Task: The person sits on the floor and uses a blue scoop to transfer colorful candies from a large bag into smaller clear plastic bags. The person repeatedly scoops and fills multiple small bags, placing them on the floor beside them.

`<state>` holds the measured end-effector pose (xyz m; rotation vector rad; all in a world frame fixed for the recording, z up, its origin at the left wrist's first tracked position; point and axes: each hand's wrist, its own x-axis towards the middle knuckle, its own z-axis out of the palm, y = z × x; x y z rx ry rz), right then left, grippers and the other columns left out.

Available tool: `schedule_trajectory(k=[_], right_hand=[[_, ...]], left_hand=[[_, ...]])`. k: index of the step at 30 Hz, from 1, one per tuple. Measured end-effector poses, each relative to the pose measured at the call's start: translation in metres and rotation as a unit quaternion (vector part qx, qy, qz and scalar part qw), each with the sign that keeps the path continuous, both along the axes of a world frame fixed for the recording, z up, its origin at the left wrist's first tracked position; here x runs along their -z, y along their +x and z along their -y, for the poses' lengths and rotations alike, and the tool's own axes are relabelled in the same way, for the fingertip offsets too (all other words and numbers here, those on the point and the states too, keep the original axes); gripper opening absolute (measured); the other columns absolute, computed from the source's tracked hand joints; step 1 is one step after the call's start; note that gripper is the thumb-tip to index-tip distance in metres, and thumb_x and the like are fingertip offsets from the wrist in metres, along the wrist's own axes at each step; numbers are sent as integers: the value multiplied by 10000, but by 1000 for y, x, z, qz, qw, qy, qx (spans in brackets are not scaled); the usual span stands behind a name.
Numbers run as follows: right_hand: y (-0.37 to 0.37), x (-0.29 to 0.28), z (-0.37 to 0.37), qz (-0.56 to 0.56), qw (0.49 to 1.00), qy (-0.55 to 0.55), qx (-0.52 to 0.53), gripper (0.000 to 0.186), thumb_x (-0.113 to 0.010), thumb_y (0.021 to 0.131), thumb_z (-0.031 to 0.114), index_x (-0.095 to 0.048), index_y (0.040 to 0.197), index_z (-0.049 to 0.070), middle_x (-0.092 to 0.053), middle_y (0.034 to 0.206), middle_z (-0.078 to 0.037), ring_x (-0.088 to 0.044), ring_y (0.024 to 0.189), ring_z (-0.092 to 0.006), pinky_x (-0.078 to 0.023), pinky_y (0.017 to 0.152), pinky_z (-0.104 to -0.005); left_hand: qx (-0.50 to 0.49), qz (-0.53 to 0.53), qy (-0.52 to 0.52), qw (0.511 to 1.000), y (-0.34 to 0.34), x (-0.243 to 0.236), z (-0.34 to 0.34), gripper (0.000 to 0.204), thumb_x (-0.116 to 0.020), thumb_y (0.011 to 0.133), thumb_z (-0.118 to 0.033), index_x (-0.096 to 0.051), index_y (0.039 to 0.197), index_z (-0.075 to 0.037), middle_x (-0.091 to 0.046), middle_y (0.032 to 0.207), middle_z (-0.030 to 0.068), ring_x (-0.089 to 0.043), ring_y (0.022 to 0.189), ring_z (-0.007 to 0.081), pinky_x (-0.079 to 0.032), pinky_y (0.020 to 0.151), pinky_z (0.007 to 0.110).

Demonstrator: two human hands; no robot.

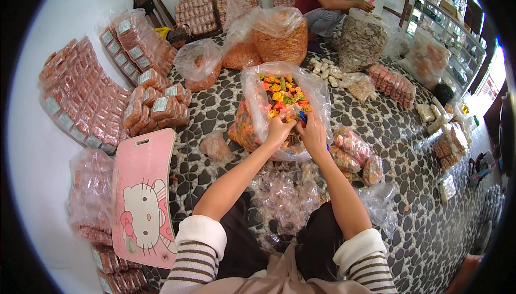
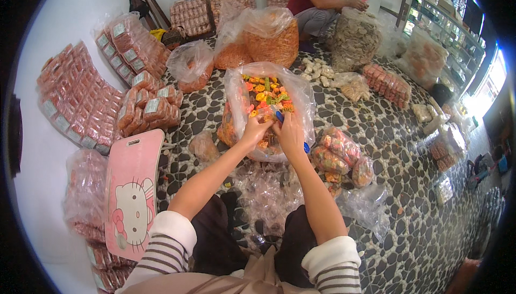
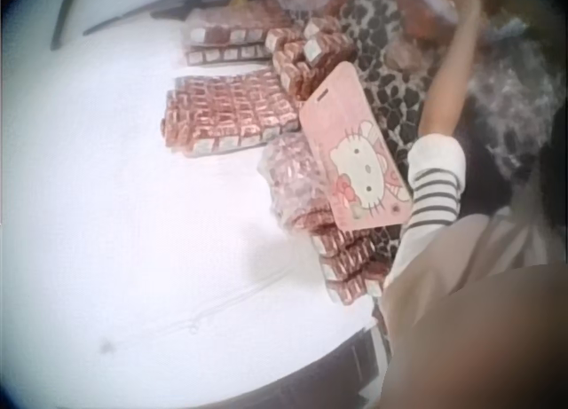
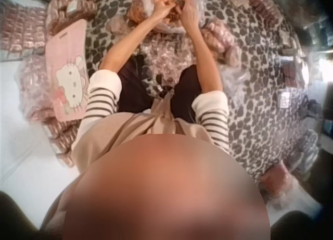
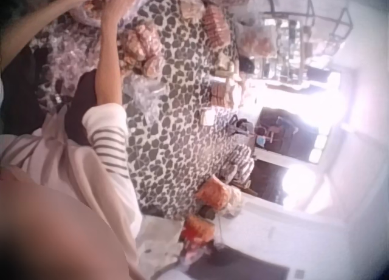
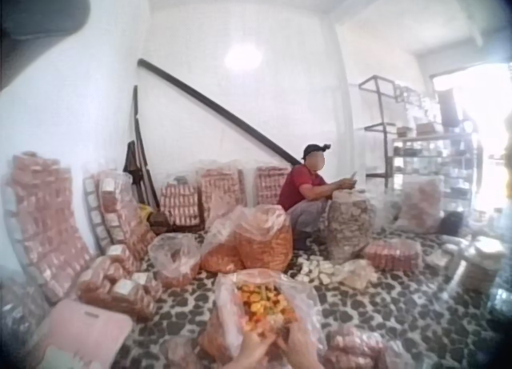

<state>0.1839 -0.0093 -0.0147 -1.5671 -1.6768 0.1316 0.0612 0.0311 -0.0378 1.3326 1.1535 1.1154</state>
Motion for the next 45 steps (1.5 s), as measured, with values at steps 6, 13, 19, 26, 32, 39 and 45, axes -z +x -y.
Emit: schedule_trajectory(k=[6,13,19,26,32,39,45], right_hand=[[-15,6,-14,44,999,-17,7,303,-575,759,220,-481,953,7,-545,865,-199,-546,836,-356,-468,647,-429],[-23,2,-6,85,995,61,6,306,-592,733,205,-488,975,49,-501,930,-139,-510,904,-319,-486,660,-406],[-23,1,-8,-49,997,-53,31,303,-624,708,225,-530,927,39,-580,867,-160,-524,888,-324,-466,677,-437],[-14,1,-6,9,1000,7,14,250,-617,738,206,-541,900,31,-613,820,-153,-550,827,-326,-458,671,-438],[-17,1,-19,-27,996,-31,85,217,-569,772,175,-553,928,24,-608,752,-207,-583,764,-386,-452,691,-465],[-9,29,-43,-158,981,-55,96,206,-589,779,142,-556,919,-6,-603,815,-215,-572,796,-383,-442,714,-433],[9,21,-42,-357,929,-92,-28,170,-580,816,117,-570,933,-5,-562,707,-95,-512,618,-223,-416,617,-334]], left_hand=[[-51,20,-84,995,4,11,-7,346,-436,890,-208,-477,1142,25,-563,966,81,-540,861,140,-453,696,302],[-54,-181,37,981,-4,15,-8,425,-413,876,-285,-415,1107,72,-549,1001,293,-537,941,399,-412,791,419],[-48,-252,49,965,-11,-5,0,529,-467,842,-311,-387,1146,115,-555,977,297,-542,938,397,-428,778,432],[-64,-312,95,943,-12,-3,2,474,-532,805,-310,-414,1081,56,-579,873,280,-582,819,396,-440,699,429],[-30,-226,115,967,-8,0,2,317,-535,827,-247,-398,939,15,-539,793,205,-559,777,355,-446,686,414],[-30,19,-33,999,-2,6,1,263,-502,891,-232,-377,1008,-32,-491,833,56,-537,825,172,-478,712,272],[22,93,-29,995,-21,-7,-1,395,-616,833,-205,-438,1117,4,-548,981,66,-553,923,161,-469,808,258]])
